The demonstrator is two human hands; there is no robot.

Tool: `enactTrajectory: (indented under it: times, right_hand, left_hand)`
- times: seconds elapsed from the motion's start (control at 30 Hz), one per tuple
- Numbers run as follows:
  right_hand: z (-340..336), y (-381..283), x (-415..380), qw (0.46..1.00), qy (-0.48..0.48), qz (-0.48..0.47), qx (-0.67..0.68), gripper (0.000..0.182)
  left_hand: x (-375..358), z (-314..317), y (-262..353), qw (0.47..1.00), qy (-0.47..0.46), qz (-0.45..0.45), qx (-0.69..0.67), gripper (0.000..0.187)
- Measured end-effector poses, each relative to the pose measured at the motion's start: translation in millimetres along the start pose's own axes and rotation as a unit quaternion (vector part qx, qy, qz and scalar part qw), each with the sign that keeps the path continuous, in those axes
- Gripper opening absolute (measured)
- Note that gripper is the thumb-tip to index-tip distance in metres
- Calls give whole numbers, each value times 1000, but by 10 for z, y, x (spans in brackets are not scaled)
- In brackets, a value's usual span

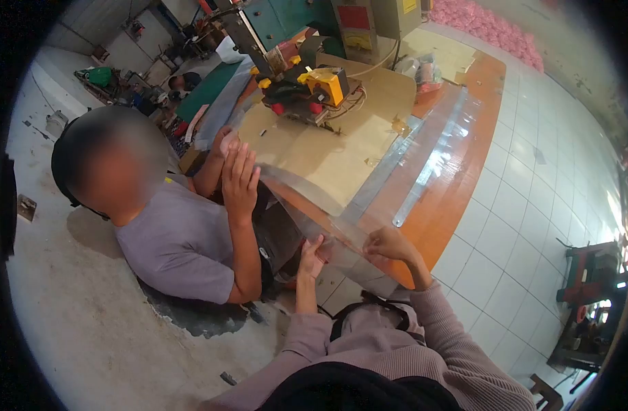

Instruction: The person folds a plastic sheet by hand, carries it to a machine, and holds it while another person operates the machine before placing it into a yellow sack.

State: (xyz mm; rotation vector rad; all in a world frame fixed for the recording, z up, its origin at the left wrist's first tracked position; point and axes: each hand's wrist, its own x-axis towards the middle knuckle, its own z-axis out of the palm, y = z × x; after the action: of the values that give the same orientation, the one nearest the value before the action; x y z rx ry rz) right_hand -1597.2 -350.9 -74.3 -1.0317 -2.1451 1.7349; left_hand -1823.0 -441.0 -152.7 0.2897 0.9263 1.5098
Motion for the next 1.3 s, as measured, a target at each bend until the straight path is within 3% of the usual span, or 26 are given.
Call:
enactTrajectory:
  times: [0.07,0.17,0.2,0.33,0.47,0.63,0.83,1.03,1.13,1.3]
  right_hand:
    - [42,135,-105,994,-71,28,84,20]
    - [266,248,-188,996,-79,-17,32,24]
    - [355,363,-158,993,-84,-73,-33,28]
    - [714,349,-144,999,-30,-31,-23,31]
    - [882,355,-233,985,-65,-8,-162,34]
    - [811,472,-365,997,5,-14,-72,31]
    - [752,478,-375,999,20,12,22,26]
    - [775,533,-351,996,27,37,82,23]
    - [780,532,-350,995,29,45,83,22]
    - [782,518,-347,996,26,49,76,22]
  left_hand:
    - [-106,-147,-114,998,35,-3,-47,19]
    - [-109,-527,-276,995,69,0,-77,22]
    - [-117,-661,-306,994,77,2,-79,24]
    - [-344,-930,-417,988,126,-86,-36,33]
    - [-588,-1378,-841,978,170,-121,28,38]
    - [-750,-1248,-678,964,174,-171,105,37]
    - [-770,-1414,-893,956,253,-92,114,29]
    - [-675,-1654,-938,962,219,-67,150,18]
    - [-682,-1617,-947,949,289,-48,116,22]
    - [-593,-1791,-1002,898,368,-4,242,34]
